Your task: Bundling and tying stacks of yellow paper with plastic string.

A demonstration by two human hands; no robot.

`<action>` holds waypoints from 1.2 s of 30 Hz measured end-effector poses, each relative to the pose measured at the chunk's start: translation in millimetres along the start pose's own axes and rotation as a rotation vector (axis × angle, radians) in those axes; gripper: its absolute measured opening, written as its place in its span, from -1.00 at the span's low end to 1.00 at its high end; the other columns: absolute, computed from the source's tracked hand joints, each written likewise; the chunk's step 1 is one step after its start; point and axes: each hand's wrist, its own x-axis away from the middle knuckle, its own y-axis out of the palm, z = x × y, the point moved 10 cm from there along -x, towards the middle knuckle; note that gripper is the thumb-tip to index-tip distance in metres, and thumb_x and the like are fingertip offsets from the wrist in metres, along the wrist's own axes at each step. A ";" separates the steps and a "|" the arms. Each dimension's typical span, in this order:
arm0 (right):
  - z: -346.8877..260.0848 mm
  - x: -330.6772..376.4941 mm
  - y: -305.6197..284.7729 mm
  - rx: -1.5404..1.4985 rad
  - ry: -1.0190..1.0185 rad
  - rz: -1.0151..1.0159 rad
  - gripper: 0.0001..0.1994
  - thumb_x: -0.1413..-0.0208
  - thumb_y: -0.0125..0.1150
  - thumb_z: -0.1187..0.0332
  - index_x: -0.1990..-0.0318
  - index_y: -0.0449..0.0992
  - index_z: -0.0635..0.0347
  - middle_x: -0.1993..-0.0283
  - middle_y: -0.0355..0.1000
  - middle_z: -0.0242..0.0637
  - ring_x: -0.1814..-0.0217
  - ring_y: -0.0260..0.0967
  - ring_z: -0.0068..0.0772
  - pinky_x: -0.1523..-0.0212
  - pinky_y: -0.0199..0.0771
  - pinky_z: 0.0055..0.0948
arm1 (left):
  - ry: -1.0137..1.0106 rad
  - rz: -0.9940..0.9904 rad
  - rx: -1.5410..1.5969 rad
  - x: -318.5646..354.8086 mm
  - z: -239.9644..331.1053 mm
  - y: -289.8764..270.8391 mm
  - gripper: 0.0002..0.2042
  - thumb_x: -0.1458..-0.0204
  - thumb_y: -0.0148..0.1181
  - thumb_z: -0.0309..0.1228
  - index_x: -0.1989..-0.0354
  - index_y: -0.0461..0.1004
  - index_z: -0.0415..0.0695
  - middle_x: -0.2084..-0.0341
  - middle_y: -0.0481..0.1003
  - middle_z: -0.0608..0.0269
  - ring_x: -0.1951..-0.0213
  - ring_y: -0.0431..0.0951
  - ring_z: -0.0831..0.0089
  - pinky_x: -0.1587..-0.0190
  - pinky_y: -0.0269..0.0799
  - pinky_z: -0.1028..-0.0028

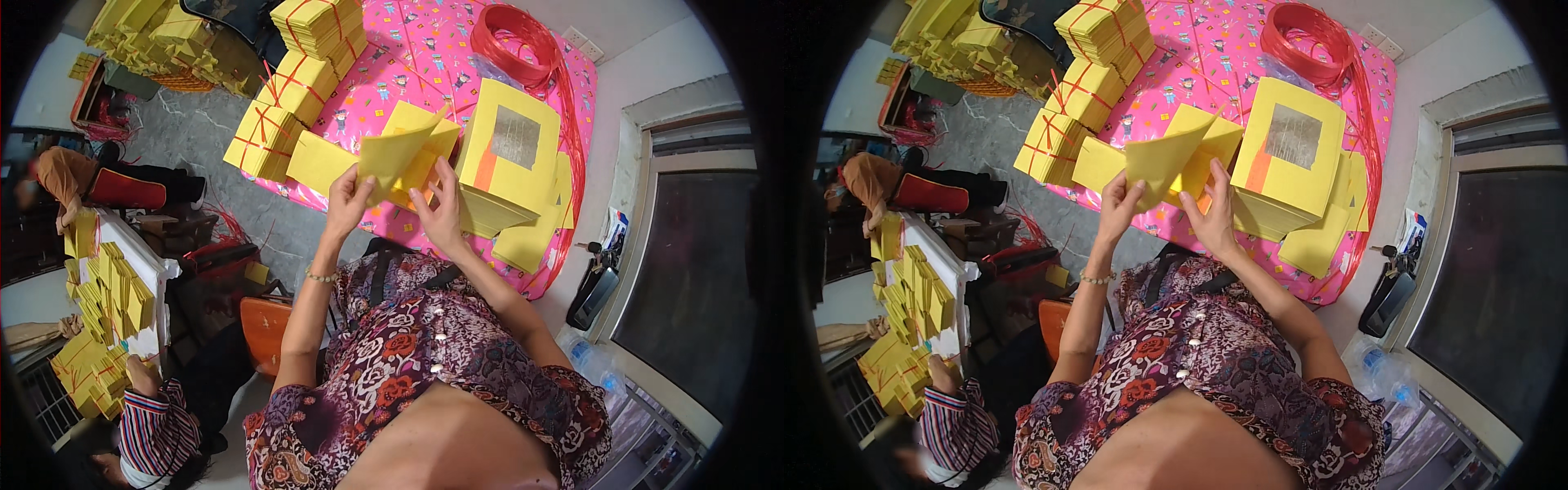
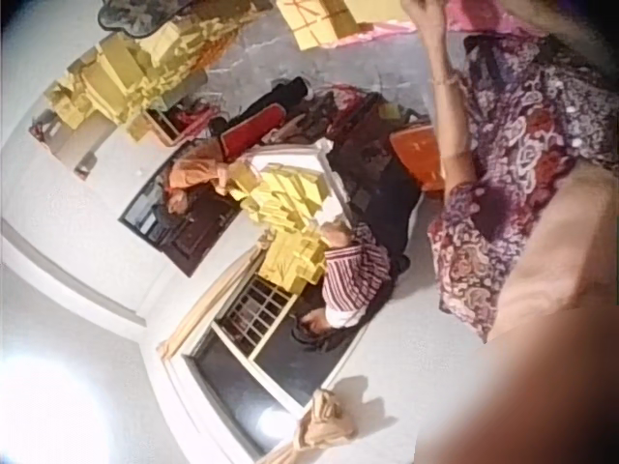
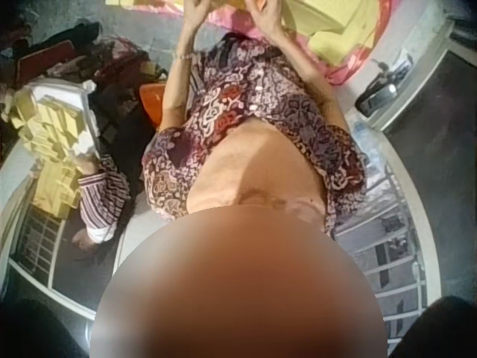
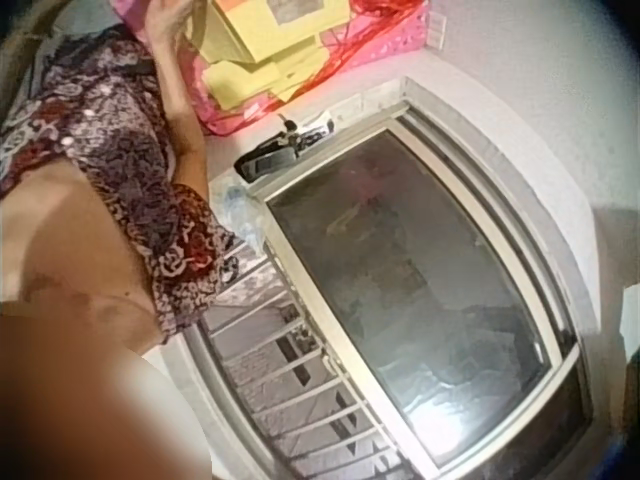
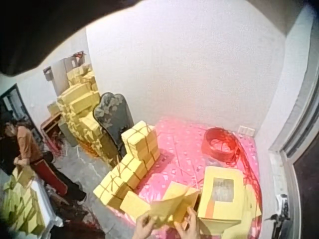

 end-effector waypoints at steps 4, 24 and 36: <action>20.0 -12.3 13.8 -0.404 0.118 -0.121 -0.18 -0.05 0.26 0.19 -0.31 -0.13 0.37 -0.34 -0.10 0.04 -0.39 -0.09 -0.11 -0.35 -0.08 -0.19 | -0.176 -0.053 0.383 14.9 10.9 7.2 -0.69 -0.09 0.04 -0.53 -0.03 0.36 -0.29 0.13 0.51 0.20 0.15 0.52 0.50 0.09 0.43 0.52; -10.6 5.7 23.5 -0.681 0.357 -0.334 -0.43 0.00 0.25 0.39 -0.18 0.20 0.25 -0.06 0.33 -0.29 -0.10 0.27 -0.49 -0.13 0.27 -0.43 | 0.064 0.158 -0.085 36.0 34.7 23.1 -0.66 -0.07 0.05 -0.54 -0.02 0.19 -0.29 0.11 0.36 0.14 0.06 0.39 0.47 -0.01 0.30 0.50; -3.9 0.4 27.0 -0.669 0.454 -0.375 -0.56 -0.14 0.09 0.41 -0.15 0.20 0.34 -0.04 0.35 -0.26 -0.04 0.32 -0.51 -0.04 0.36 -0.48 | -0.213 -0.008 0.224 26.0 26.5 32.8 -0.55 -0.08 -0.04 -0.58 -0.18 0.10 -0.30 -0.03 0.34 0.08 -0.05 0.36 0.44 -0.11 0.24 0.47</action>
